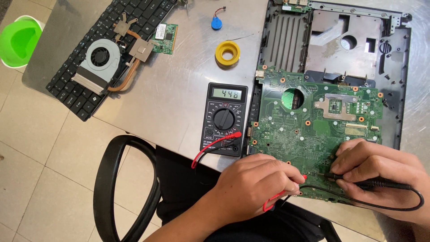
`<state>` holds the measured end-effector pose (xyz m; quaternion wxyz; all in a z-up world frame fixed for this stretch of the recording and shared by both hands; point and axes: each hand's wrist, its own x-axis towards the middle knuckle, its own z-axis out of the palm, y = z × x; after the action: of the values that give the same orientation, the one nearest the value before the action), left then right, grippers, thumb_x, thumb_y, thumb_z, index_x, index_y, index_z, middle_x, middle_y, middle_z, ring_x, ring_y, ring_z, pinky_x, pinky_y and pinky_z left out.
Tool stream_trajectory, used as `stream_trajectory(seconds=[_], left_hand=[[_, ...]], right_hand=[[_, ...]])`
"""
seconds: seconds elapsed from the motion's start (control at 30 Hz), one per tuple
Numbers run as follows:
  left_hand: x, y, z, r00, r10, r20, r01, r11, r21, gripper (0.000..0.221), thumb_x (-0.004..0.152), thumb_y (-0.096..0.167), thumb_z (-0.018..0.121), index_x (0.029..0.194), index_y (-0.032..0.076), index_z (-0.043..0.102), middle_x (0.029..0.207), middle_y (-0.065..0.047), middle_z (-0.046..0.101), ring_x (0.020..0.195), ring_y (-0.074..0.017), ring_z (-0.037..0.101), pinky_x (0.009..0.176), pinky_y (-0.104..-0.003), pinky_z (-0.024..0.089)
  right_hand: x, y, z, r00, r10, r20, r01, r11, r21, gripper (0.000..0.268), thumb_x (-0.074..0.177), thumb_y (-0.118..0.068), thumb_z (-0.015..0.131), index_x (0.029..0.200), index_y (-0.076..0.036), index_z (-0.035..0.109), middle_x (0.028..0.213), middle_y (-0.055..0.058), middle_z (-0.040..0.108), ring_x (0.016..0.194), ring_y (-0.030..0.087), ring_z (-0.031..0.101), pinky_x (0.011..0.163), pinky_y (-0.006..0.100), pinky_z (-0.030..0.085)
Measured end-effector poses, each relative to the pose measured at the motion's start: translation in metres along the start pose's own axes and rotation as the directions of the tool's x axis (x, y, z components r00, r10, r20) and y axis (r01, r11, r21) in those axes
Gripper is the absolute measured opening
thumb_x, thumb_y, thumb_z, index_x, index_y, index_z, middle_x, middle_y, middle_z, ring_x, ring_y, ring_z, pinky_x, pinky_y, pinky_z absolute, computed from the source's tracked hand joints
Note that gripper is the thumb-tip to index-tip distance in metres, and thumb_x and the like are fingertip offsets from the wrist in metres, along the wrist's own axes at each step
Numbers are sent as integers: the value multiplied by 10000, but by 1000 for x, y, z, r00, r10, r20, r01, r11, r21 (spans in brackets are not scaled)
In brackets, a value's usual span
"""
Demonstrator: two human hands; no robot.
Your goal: Testing a laptop motherboard with a digital multimeter and then using a soldering iron for repair.
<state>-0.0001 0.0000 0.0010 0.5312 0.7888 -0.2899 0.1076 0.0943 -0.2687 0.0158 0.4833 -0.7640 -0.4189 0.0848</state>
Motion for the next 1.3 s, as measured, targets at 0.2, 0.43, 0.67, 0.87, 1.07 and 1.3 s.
stream_trajectory(seconds=[0.2, 0.43, 0.67, 0.87, 1.07, 1.3], left_hand=[[1, 0, -1, 1000, 7, 3, -7, 1000, -22, 64, 1091, 9, 589, 1070, 67, 603, 1194, -94, 694, 1029, -269, 733, 958, -459, 573], [4, 1, 0, 1000, 22, -20, -22, 1000, -22, 35, 1055, 45, 628, 1063, 66, 602, 1143, -114, 708, 974, -260, 737, 886, -434, 576], [8, 8, -1, 997, -13, -72, 7, 997, -83, 151, 1012, 34, 686, 1030, 99, 551, 1087, -102, 717, 949, -284, 768, 845, -403, 579], [28, 24, -8, 999, 21, -36, -19, 999, 39, 136, 998, 1, 695, 1022, 84, 590, 1071, -85, 737, 957, -252, 777, 799, -385, 577], [47, 17, 2, 998, 47, 35, -48, 998, 45, 113, 988, -53, 656, 990, 47, 604, 1019, -118, 729, 979, -290, 778, 833, -425, 571], [68, 18, 10, 997, 26, 73, -30, 998, 57, 118, 975, -59, 679, 963, 32, 604, 1000, -116, 725, 978, -284, 778, 823, -415, 592]], right_hand=[[1, 3, 1, 1000, -22, -10, 22, 1000, 19, 147, 759, -89, 747, 738, -101, 602, 816, 59, 724, 688, 173, 720, 829, 363, 643], [4, -6, -12, 996, -31, -78, 34, 999, 42, 168, 764, -35, 748, 745, -78, 587, 805, 87, 696, 764, 204, 757, 853, 378, 653], [-8, 0, -37, 974, -28, -224, 26, 1000, -9, 164, 831, 58, 699, 822, -31, 562, 925, 166, 636, 850, 267, 743, 917, 423, 648], [-8, -4, -45, 981, -34, -189, 39, 999, 23, 130, 823, 40, 692, 827, -26, 579, 895, 168, 650, 846, 277, 749, 885, 425, 641], [-11, -3, -47, 983, 11, -186, -18, 999, -35, 168, 831, 55, 732, 839, -29, 586, 879, 142, 680, 877, 264, 736, 885, 387, 619], [-32, 23, -55, 952, 141, -273, -129, 990, 59, 171, 869, 2, 712, 887, -63, 555, 1041, 191, 679, 940, 241, 705, 826, 298, 589]])
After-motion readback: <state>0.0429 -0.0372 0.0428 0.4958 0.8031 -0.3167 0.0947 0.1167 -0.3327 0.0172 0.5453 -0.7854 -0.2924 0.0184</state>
